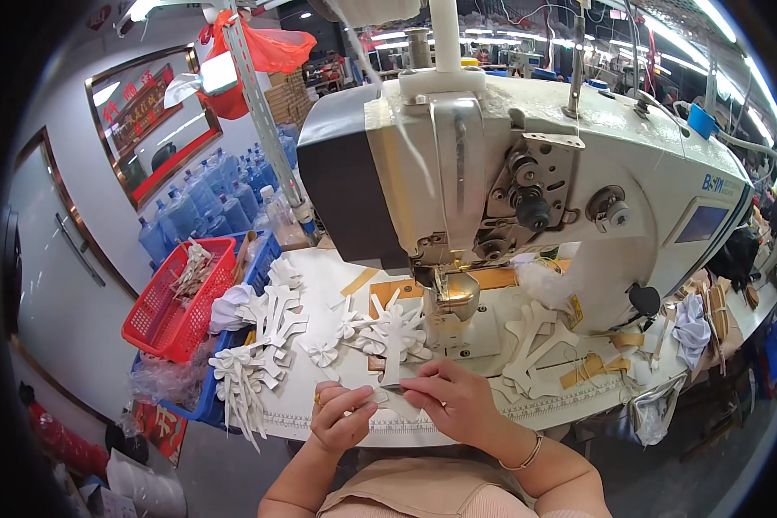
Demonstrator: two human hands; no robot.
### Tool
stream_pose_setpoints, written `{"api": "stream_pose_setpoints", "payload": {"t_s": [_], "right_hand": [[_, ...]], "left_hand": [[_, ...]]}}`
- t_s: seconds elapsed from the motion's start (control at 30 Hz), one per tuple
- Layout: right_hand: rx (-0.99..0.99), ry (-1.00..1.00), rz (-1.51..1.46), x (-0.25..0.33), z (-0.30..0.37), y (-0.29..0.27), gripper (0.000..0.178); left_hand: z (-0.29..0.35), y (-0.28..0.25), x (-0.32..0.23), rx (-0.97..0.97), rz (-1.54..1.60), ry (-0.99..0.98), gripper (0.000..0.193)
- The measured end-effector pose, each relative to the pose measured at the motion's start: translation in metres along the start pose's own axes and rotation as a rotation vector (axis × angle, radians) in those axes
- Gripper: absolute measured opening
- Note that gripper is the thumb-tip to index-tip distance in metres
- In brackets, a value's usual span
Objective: Stitching pieces of shoe upper material using a sewing machine.
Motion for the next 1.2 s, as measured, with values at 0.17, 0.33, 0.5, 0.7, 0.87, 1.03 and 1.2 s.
{"api": "stream_pose_setpoints", "payload": {"t_s": [0.17,0.33,0.5,0.7,0.87,1.03,1.2], "right_hand": [[-0.032,0.053,-0.057,0.001,0.001,-0.007,0.021],[0.015,0.056,-0.050,-0.004,0.004,-0.002,0.022],[-0.109,0.081,-0.102,-0.002,0.002,-0.017,0.023],[-0.121,-0.206,0.247,0.021,0.014,-0.010,0.028],[-0.128,-0.139,0.280,0.003,0.010,0.007,0.029],[-0.139,-0.118,0.208,-0.001,0.005,0.011,0.021],[-0.125,-0.068,0.159,0.001,0.002,0.016,0.020]], "left_hand": [[0.002,0.000,0.000,-0.016,0.005,-0.020,0.027],[0.000,0.003,-0.002,-0.013,0.014,-0.022,0.028],[-0.001,-0.002,0.008,-0.162,0.111,-0.390,0.022],[0.048,0.030,0.027,-0.330,1.121,-1.565,0.022],[0.059,0.038,0.016,-0.378,1.227,-1.641,0.020],[0.054,0.043,0.013,-0.354,1.239,-1.586,0.020],[0.060,0.039,0.015,-0.373,1.241,-1.612,0.021]]}}
Point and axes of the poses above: each hand's wrist, its own z-axis away from the middle knuckle, its own y-axis out of the palm, x = y × z, the point moved 6 cm from there along -z, towards the middle knuckle, and after that the axes turned 10 degrees about y, right-handed, at the moved point
